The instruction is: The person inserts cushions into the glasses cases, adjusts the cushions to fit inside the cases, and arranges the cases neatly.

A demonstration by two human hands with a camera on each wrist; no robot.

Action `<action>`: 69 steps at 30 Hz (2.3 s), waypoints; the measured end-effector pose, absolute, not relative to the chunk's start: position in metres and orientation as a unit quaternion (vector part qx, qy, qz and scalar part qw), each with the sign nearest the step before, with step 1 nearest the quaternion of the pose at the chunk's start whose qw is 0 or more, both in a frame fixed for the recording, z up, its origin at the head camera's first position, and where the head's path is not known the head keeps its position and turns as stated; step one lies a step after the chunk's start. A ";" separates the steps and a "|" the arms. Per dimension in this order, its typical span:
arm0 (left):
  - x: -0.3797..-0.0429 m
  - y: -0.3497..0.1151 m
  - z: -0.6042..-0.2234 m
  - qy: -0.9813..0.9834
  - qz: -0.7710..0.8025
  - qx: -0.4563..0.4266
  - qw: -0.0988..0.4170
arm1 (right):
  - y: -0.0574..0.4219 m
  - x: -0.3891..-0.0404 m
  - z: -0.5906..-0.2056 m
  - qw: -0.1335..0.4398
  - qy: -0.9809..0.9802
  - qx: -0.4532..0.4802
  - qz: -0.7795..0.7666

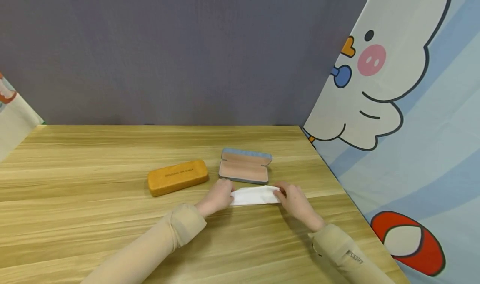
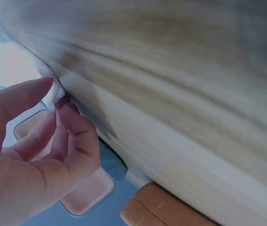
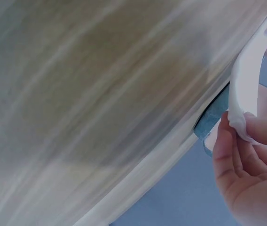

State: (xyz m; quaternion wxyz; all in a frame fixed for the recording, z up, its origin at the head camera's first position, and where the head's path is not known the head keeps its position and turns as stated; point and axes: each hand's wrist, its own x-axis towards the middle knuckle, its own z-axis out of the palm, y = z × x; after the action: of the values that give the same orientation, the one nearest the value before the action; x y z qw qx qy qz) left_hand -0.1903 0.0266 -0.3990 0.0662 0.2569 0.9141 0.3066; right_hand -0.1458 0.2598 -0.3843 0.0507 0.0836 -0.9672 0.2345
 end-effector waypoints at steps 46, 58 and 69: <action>-0.239 0.008 -0.369 0.893 0.430 0.123 0.044 | 0.242 -0.208 -0.377 0.049 -0.955 0.071 0.284; -0.244 0.017 -0.373 0.940 0.327 0.101 0.001 | 0.240 -0.219 -0.386 0.038 -0.964 0.054 0.257; -0.245 0.023 -0.374 0.951 0.294 0.095 -0.002 | 0.238 -0.221 -0.386 0.030 -0.969 0.046 0.239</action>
State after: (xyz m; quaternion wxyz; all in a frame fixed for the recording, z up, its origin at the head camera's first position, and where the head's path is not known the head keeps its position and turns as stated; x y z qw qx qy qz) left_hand -0.2450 0.0229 -0.3739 -0.0020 0.0949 0.9509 0.2945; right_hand -0.2210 0.2379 -0.3864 0.0299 0.0460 -0.9694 0.2394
